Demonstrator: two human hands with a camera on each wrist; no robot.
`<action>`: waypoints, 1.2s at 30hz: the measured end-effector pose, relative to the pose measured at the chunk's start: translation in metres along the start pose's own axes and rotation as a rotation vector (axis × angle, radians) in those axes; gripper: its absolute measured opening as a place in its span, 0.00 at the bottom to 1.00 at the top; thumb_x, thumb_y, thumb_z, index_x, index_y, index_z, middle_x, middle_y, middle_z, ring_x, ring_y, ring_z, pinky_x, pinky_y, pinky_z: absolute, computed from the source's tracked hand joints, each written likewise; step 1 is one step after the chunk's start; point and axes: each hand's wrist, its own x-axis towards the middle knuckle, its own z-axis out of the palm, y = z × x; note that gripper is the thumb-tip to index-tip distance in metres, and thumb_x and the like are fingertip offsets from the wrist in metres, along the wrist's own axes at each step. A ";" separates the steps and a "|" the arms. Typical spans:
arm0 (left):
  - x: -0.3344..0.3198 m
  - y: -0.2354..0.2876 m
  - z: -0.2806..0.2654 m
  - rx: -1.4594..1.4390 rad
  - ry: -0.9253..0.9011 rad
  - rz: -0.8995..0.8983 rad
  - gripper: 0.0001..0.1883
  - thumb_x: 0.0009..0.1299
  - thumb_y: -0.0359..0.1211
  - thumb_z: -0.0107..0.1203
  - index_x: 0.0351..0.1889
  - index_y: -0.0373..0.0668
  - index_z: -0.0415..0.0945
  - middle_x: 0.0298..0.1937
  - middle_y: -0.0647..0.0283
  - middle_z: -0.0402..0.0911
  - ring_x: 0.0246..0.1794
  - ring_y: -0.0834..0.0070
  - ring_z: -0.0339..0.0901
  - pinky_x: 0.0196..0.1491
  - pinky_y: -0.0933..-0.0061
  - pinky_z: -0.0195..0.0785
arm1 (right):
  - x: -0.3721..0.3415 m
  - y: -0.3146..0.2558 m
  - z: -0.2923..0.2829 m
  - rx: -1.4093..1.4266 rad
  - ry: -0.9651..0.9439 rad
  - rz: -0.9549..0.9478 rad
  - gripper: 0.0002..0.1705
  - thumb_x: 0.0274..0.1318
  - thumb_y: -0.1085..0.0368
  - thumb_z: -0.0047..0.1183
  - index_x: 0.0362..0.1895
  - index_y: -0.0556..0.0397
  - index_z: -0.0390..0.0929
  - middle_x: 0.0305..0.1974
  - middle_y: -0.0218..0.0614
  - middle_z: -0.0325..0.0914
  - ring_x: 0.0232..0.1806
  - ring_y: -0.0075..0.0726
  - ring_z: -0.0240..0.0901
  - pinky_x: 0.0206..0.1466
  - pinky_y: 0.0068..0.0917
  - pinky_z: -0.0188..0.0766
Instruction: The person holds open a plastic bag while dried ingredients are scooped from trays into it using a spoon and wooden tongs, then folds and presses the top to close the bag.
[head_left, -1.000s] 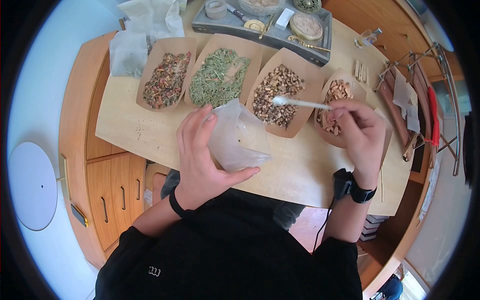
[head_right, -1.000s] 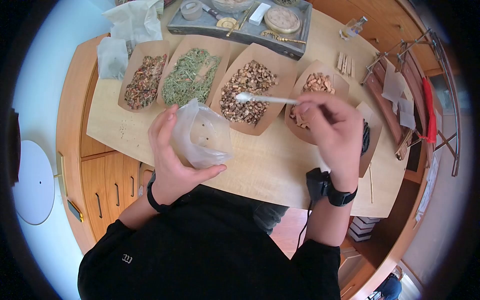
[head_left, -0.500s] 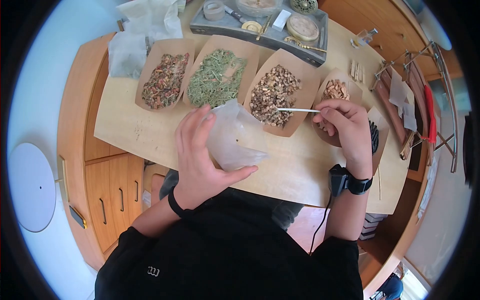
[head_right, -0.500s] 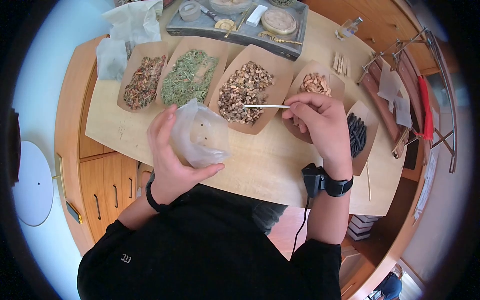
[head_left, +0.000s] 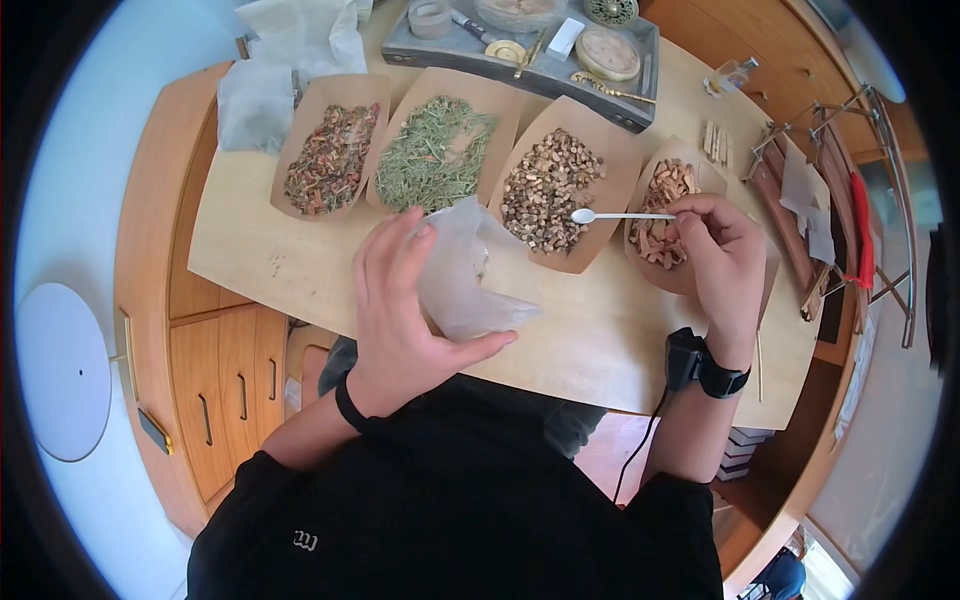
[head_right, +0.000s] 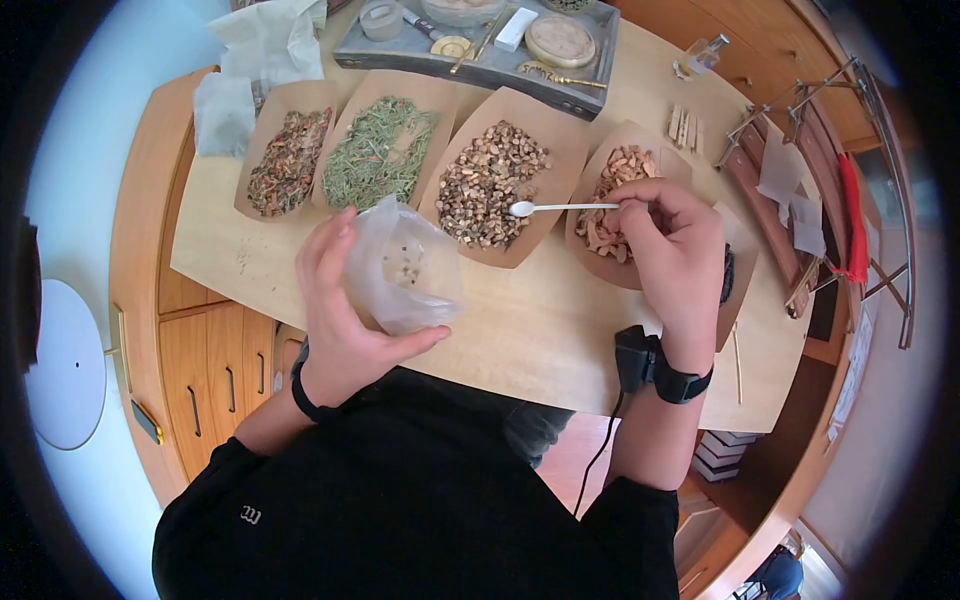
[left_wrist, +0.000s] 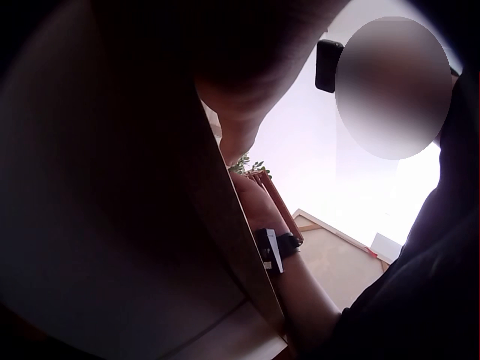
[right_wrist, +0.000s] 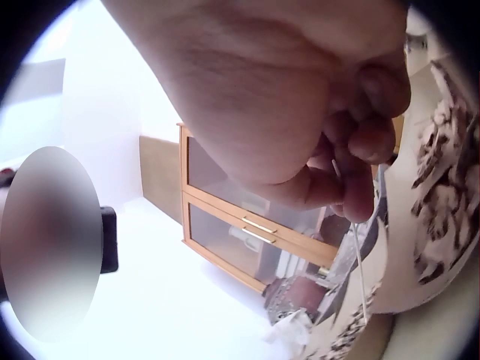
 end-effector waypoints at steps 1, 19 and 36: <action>0.000 0.000 0.000 0.004 0.002 0.007 0.73 0.49 0.48 0.93 0.89 0.46 0.53 0.85 0.43 0.63 0.83 0.41 0.63 0.82 0.38 0.62 | 0.001 0.001 0.001 0.000 0.001 0.001 0.11 0.76 0.74 0.59 0.53 0.64 0.92 0.38 0.32 0.92 0.37 0.18 0.84 0.43 0.21 0.78; -0.001 -0.001 -0.001 0.029 0.006 0.000 0.73 0.50 0.48 0.92 0.89 0.46 0.53 0.84 0.44 0.64 0.83 0.42 0.64 0.82 0.39 0.61 | 0.003 -0.004 0.015 0.223 -0.193 0.170 0.11 0.75 0.72 0.59 0.52 0.63 0.92 0.39 0.37 0.95 0.28 0.14 0.70 0.32 0.17 0.67; -0.001 0.000 0.000 -0.003 -0.022 -0.007 0.73 0.49 0.46 0.93 0.89 0.46 0.52 0.85 0.43 0.62 0.84 0.42 0.62 0.82 0.39 0.62 | 0.000 -0.007 0.019 0.067 -0.174 0.175 0.11 0.75 0.72 0.62 0.52 0.64 0.93 0.37 0.33 0.94 0.31 0.14 0.76 0.34 0.19 0.70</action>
